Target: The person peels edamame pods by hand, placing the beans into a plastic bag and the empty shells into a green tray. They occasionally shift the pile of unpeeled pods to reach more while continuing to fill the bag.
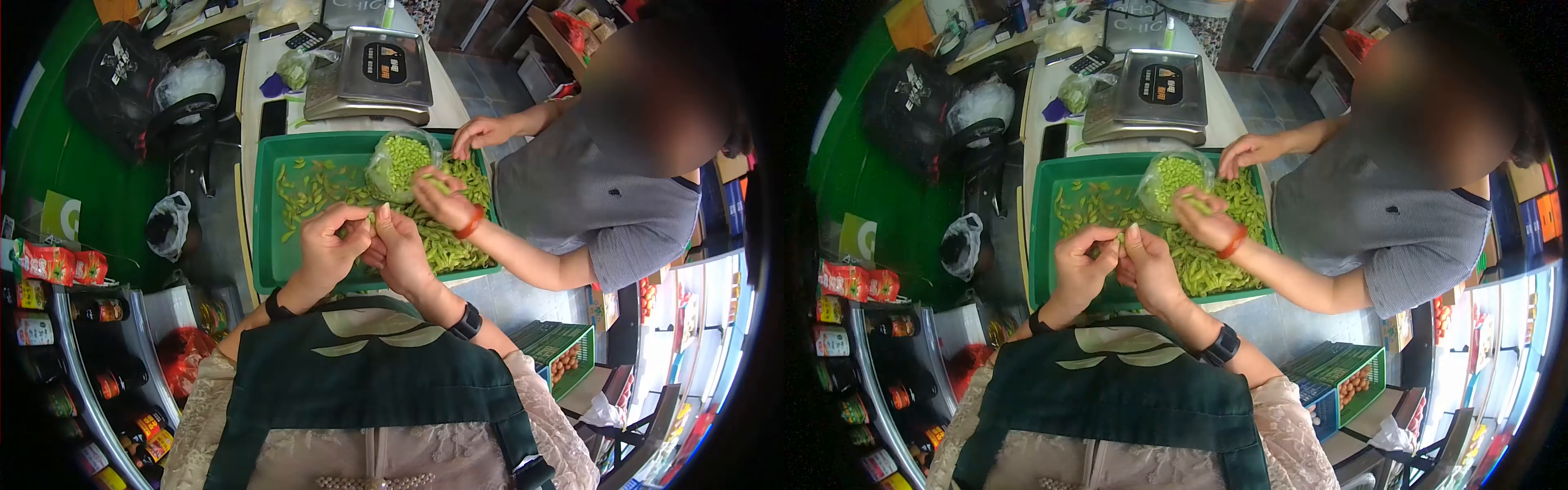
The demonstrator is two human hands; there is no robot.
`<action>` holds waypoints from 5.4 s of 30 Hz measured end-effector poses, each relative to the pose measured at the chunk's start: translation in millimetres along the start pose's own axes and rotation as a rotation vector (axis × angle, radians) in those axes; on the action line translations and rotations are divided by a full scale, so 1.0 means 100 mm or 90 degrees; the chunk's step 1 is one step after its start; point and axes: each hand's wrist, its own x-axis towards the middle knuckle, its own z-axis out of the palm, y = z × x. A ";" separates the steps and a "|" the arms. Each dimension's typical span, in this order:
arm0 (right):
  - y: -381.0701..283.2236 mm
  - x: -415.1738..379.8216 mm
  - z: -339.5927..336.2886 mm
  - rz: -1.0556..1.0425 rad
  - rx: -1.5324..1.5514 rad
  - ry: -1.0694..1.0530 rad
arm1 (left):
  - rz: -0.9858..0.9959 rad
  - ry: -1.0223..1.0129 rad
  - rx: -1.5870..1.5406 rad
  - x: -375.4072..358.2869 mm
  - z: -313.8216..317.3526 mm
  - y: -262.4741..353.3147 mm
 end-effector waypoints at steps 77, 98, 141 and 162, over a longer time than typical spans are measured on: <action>0.01 -0.06 -0.13 -0.138 -0.287 0.070 | -0.180 -0.159 -0.177 0.02 -0.03 -0.05; -0.03 -0.01 -0.25 0.014 0.021 -0.040 | -0.338 -0.218 -0.368 0.14 -0.09 -0.07; 0.14 -0.09 -0.69 -0.091 -0.324 0.096 | -0.442 -0.216 -0.440 0.02 0.29 -0.45; 0.03 -0.28 -1.25 -0.148 -0.180 0.206 | -0.426 -0.277 -0.316 0.15 0.97 -0.73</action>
